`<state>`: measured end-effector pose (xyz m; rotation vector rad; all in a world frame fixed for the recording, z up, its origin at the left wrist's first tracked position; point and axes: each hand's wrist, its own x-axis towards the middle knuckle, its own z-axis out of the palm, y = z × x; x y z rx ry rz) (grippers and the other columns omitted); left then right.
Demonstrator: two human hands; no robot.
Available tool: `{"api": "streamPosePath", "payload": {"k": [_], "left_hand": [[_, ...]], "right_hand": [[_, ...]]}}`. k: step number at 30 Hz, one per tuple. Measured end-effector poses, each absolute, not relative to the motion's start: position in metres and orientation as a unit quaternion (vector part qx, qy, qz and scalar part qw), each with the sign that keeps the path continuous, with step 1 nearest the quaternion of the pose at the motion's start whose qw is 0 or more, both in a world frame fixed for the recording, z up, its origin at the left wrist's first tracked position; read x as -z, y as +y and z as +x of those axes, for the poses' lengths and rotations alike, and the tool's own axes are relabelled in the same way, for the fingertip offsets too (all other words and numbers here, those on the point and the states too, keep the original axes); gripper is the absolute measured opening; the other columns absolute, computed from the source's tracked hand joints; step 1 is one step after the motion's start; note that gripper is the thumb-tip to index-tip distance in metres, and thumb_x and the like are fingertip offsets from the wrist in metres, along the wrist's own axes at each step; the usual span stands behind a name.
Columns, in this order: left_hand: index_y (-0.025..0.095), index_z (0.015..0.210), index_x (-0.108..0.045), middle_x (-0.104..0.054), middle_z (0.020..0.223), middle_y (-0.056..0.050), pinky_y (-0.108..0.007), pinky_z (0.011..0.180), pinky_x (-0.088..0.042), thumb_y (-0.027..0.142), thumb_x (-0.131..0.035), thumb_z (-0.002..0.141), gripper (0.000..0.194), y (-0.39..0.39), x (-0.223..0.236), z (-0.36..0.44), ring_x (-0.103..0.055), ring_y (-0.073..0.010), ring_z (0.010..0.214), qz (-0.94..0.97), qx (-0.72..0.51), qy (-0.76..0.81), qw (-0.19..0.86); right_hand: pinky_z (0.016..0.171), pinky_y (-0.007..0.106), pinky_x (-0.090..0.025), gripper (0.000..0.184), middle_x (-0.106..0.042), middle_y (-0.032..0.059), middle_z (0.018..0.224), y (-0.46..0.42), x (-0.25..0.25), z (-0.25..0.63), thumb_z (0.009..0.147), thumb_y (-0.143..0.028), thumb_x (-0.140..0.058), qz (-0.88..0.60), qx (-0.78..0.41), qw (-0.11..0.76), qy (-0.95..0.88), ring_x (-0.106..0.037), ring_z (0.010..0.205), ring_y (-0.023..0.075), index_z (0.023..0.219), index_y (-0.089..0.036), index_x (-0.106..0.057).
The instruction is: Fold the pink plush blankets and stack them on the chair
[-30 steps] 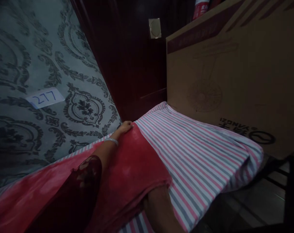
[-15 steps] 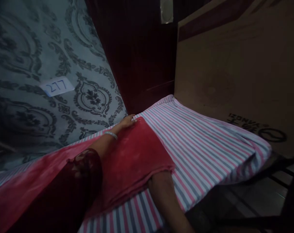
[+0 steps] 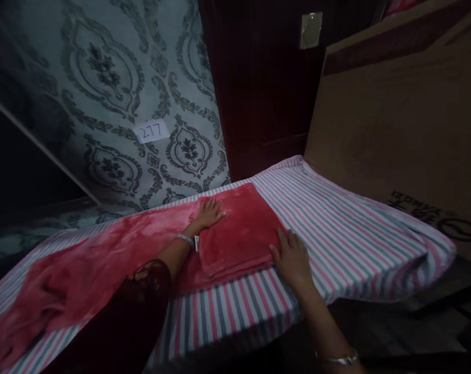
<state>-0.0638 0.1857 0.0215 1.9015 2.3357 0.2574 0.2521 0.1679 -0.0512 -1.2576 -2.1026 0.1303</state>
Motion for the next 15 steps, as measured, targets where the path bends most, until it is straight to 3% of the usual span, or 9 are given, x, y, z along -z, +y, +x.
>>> {"api": "streamPosePath", "payload": {"k": [4,7,10,12,15], "left_hand": [[0.016,0.142,-0.054,-0.048,0.153,-0.015,-0.043,0.12,-0.028,0.038,-0.043,0.1,0.049,0.168,-0.041,-0.069,-0.042,-0.0264,0.144,0.647,-0.128,0.745,0.099],[0.015,0.14,-0.056,-0.056,0.147,-0.012,-0.033,0.116,-0.035,0.034,-0.038,0.102,0.046,0.126,-0.044,-0.064,-0.051,-0.0205,0.136,0.671,-0.162,0.716,0.105],[0.018,0.141,-0.055,-0.054,0.148,-0.012,-0.041,0.12,-0.031,0.035,-0.046,0.099,0.046,0.061,-0.035,-0.049,-0.047,-0.0226,0.14,0.708,-0.208,0.67,0.081],[0.022,0.146,-0.05,-0.044,0.157,-0.012,-0.049,0.122,-0.026,0.037,-0.052,0.097,0.051,0.014,-0.027,-0.04,-0.036,-0.026,0.147,0.714,-0.216,0.664,0.058],[0.023,0.152,-0.042,-0.033,0.162,-0.013,-0.052,0.123,-0.023,0.038,-0.058,0.093,0.062,-0.052,-0.012,-0.035,-0.027,-0.0278,0.152,0.699,-0.196,0.687,0.035]], "right_hand": [[0.107,0.053,-0.042,0.056,-0.057,0.0218,0.136,0.171,0.067,0.257,0.099,-0.042,-0.035,-0.462,-0.068,0.352,-0.811,-0.052,0.128,0.0334,0.143,-0.009,-0.05],[0.105,0.052,-0.043,0.059,-0.06,0.0215,0.133,0.169,0.063,0.26,0.099,-0.047,-0.036,-0.449,-0.09,0.382,-0.803,-0.055,0.123,0.0334,0.141,-0.009,-0.052],[0.105,0.049,-0.045,0.063,-0.062,0.0217,0.13,0.171,0.061,0.262,0.097,-0.052,-0.033,-0.46,-0.128,0.413,-0.776,-0.059,0.119,0.033,0.137,-0.008,-0.055],[0.103,0.048,-0.046,0.068,-0.063,0.0224,0.128,0.172,0.062,0.264,0.096,-0.055,-0.031,-0.485,-0.152,0.426,-0.749,-0.06,0.118,0.0335,0.136,-0.006,-0.056],[0.099,0.049,-0.047,0.075,-0.065,0.0238,0.124,0.173,0.063,0.266,0.092,-0.059,-0.031,-0.522,-0.166,0.419,-0.724,-0.062,0.113,0.0358,0.136,-0.004,-0.057]]}}
